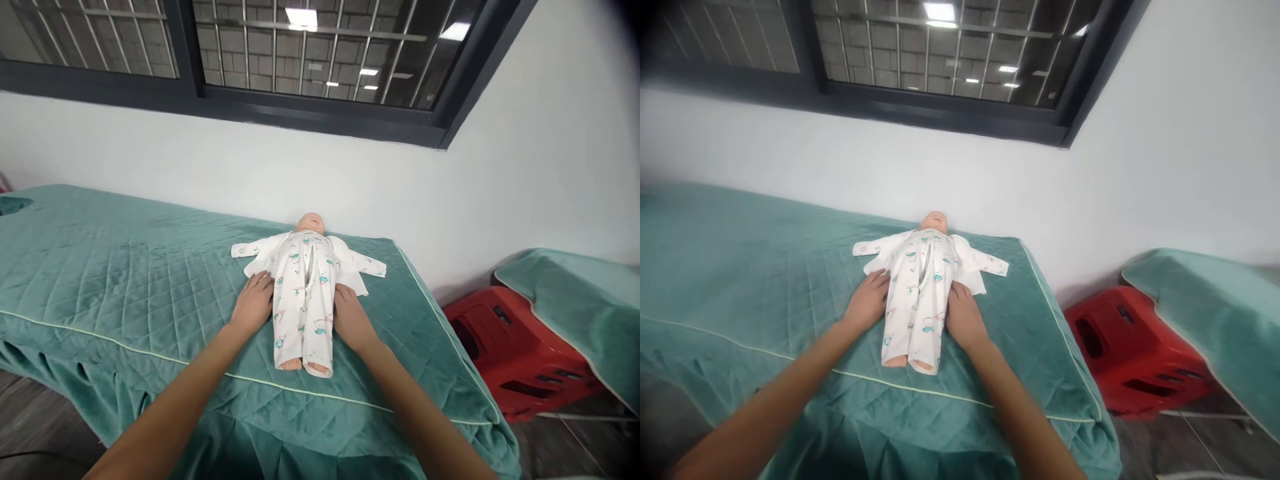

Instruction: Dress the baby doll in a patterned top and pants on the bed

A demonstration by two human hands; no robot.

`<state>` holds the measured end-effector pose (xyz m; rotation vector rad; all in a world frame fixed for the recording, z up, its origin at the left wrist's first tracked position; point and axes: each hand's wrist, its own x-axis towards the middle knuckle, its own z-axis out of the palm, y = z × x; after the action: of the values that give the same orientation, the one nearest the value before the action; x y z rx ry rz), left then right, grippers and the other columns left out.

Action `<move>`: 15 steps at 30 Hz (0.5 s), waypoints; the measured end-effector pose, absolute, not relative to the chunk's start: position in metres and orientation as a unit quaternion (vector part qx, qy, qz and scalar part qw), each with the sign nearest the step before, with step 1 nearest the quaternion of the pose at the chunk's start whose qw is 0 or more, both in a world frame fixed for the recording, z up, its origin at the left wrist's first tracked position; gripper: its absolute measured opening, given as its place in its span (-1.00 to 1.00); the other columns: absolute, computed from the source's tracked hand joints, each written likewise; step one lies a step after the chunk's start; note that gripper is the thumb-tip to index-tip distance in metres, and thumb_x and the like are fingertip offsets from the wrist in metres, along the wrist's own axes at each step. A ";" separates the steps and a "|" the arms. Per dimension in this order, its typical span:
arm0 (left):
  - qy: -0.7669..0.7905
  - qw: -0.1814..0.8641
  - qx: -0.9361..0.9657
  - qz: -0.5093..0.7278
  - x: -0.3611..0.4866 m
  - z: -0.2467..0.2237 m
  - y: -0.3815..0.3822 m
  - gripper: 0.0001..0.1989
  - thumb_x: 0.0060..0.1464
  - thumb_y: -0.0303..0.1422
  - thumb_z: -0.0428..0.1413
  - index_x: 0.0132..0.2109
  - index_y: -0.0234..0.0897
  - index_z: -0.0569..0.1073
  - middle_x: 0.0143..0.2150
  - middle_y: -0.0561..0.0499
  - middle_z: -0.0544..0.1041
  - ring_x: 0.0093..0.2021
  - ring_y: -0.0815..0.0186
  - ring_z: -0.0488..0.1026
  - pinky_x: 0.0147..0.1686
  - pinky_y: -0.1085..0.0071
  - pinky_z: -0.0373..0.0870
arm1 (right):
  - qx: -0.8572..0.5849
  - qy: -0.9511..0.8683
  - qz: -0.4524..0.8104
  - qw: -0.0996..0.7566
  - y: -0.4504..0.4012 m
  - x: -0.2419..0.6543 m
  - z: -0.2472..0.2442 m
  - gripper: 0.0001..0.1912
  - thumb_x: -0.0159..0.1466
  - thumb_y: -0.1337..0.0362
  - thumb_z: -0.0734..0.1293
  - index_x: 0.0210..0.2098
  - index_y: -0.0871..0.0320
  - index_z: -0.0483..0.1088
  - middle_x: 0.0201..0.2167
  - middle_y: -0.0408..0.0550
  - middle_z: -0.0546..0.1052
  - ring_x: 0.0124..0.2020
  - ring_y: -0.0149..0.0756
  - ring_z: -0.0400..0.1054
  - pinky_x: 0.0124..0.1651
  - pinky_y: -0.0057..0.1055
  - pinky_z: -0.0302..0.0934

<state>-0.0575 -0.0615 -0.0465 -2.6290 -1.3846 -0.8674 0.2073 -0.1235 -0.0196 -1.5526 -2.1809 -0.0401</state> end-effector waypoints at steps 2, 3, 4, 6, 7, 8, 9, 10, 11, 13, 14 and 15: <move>-0.416 0.029 -0.873 -0.254 -0.057 -0.046 -0.058 -0.76 0.19 -0.44 0.06 -0.05 -0.25 0.56 0.02 -0.16 0.53 0.23 0.04 0.29 0.31 -0.06 0.15 | -0.549 -0.808 -0.034 0.212 -0.111 0.210 -0.022 -0.56 0.27 0.53 0.18 0.13 0.27 0.35 0.12 0.19 0.40 0.20 -0.09 0.17 0.29 -0.05 0.08; -0.396 0.028 -0.884 -0.246 -0.058 -0.045 -0.057 -0.76 0.19 -0.43 0.06 -0.06 -0.24 0.57 -0.01 -0.15 0.54 0.21 0.06 0.31 0.31 -0.04 0.16 | -0.541 -0.815 -0.041 0.206 -0.107 0.212 -0.024 -0.56 0.27 0.52 0.19 0.13 0.26 0.36 0.10 0.18 0.41 0.19 -0.09 0.19 0.28 -0.04 0.08; -0.374 0.024 -0.896 -0.239 -0.058 -0.045 -0.056 -0.76 0.19 -0.44 0.06 -0.06 -0.23 0.57 -0.03 -0.14 0.55 0.19 0.09 0.33 0.30 0.00 0.18 | -0.533 -0.819 -0.047 0.205 -0.105 0.213 -0.025 -0.57 0.28 0.52 0.20 0.12 0.24 0.38 0.07 0.16 0.43 0.16 -0.10 0.21 0.27 -0.04 0.09; -0.327 0.008 -0.917 -0.227 -0.057 -0.044 -0.052 -0.73 0.18 -0.46 0.05 -0.04 -0.22 0.57 -0.02 -0.14 0.55 0.17 0.12 0.35 0.28 0.08 0.24 | -0.525 -0.823 -0.051 0.212 -0.103 0.215 -0.027 -0.59 0.28 0.51 0.21 0.08 0.21 0.43 0.01 0.13 0.48 0.10 -0.11 0.25 0.25 -0.06 0.13; -0.311 0.000 -0.924 -0.222 -0.056 -0.043 -0.050 -0.72 0.17 -0.47 0.05 -0.02 -0.22 0.56 0.01 -0.14 0.54 0.18 0.13 0.36 0.26 0.11 0.27 | -0.521 -0.825 -0.049 0.215 -0.103 0.215 -0.027 -0.61 0.28 0.50 0.22 0.05 0.20 0.46 -0.03 0.12 0.49 0.08 -0.11 0.27 0.23 -0.07 0.14; -0.301 -0.007 -0.928 -0.219 -0.055 -0.042 -0.046 -0.70 0.16 -0.48 0.06 0.01 -0.22 0.55 0.05 -0.14 0.52 0.18 0.12 0.36 0.24 0.13 0.30 | -0.518 -0.826 -0.045 0.218 -0.103 0.215 -0.028 -0.63 0.29 0.50 0.22 0.02 0.18 0.48 -0.05 0.11 0.50 0.06 -0.11 0.28 0.21 -0.09 0.16; -0.299 -0.013 -0.929 -0.216 -0.053 -0.041 -0.043 -0.68 0.14 -0.47 0.08 0.03 -0.22 0.53 0.08 -0.15 0.50 0.18 0.11 0.37 0.22 0.15 0.32 | -0.516 -0.827 -0.041 0.220 -0.103 0.215 -0.028 -0.65 0.29 0.48 0.22 -0.01 0.17 0.50 -0.06 0.10 0.51 0.05 -0.11 0.28 0.20 -0.12 0.18; -0.304 -0.017 -0.928 -0.216 -0.051 -0.040 -0.039 -0.66 0.13 -0.47 0.09 0.05 -0.24 0.51 0.10 -0.16 0.49 0.17 0.10 0.39 0.20 0.15 0.34 | -0.513 -0.829 -0.038 0.219 -0.103 0.214 -0.028 -0.66 0.30 0.48 0.21 -0.03 0.16 0.51 -0.07 0.09 0.52 0.04 -0.11 0.29 0.19 -0.13 0.19; -0.313 -0.022 -0.925 -0.216 -0.048 -0.040 -0.035 -0.65 0.12 -0.46 0.10 0.07 -0.25 0.50 0.10 -0.17 0.49 0.15 0.09 0.41 0.18 0.16 0.36 | -0.512 -0.830 -0.036 0.218 -0.102 0.214 -0.028 -0.67 0.30 0.47 0.21 -0.05 0.16 0.52 -0.07 0.09 0.52 0.04 -0.11 0.29 0.18 -0.15 0.19; -0.323 -0.029 -0.922 -0.213 -0.044 -0.039 -0.028 -0.64 0.11 -0.45 0.11 0.07 -0.27 0.48 0.07 -0.18 0.51 0.12 0.09 0.44 0.15 0.16 0.38 | -0.513 -0.831 -0.036 0.213 -0.102 0.214 -0.029 -0.70 0.30 0.48 0.21 -0.10 0.17 0.53 -0.10 0.09 0.54 0.01 -0.11 0.31 0.15 -0.17 0.19; -0.323 -0.030 -0.922 -0.210 -0.043 -0.039 -0.025 -0.65 0.11 -0.45 0.11 0.06 -0.28 0.49 0.05 -0.19 0.52 0.11 0.08 0.44 0.15 0.15 0.37 | -0.514 -0.831 -0.034 0.211 -0.102 0.215 -0.029 -0.72 0.28 0.48 0.22 -0.15 0.19 0.53 -0.13 0.09 0.55 -0.02 -0.11 0.32 0.13 -0.18 0.20; -0.324 -0.029 -0.923 -0.208 -0.042 -0.039 -0.022 -0.67 0.11 -0.45 0.11 0.04 -0.28 0.50 0.04 -0.19 0.53 0.11 0.08 0.44 0.16 0.14 0.37 | -0.516 -0.830 -0.032 0.209 -0.102 0.216 -0.030 -0.75 0.26 0.49 0.23 -0.20 0.19 0.53 -0.19 0.08 0.55 -0.07 -0.11 0.33 0.09 -0.19 0.21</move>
<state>-0.0419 -0.0225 -0.0393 -2.9540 -1.0364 -0.6656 0.2156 -0.1025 -0.0297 -1.4346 -2.3106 -0.0880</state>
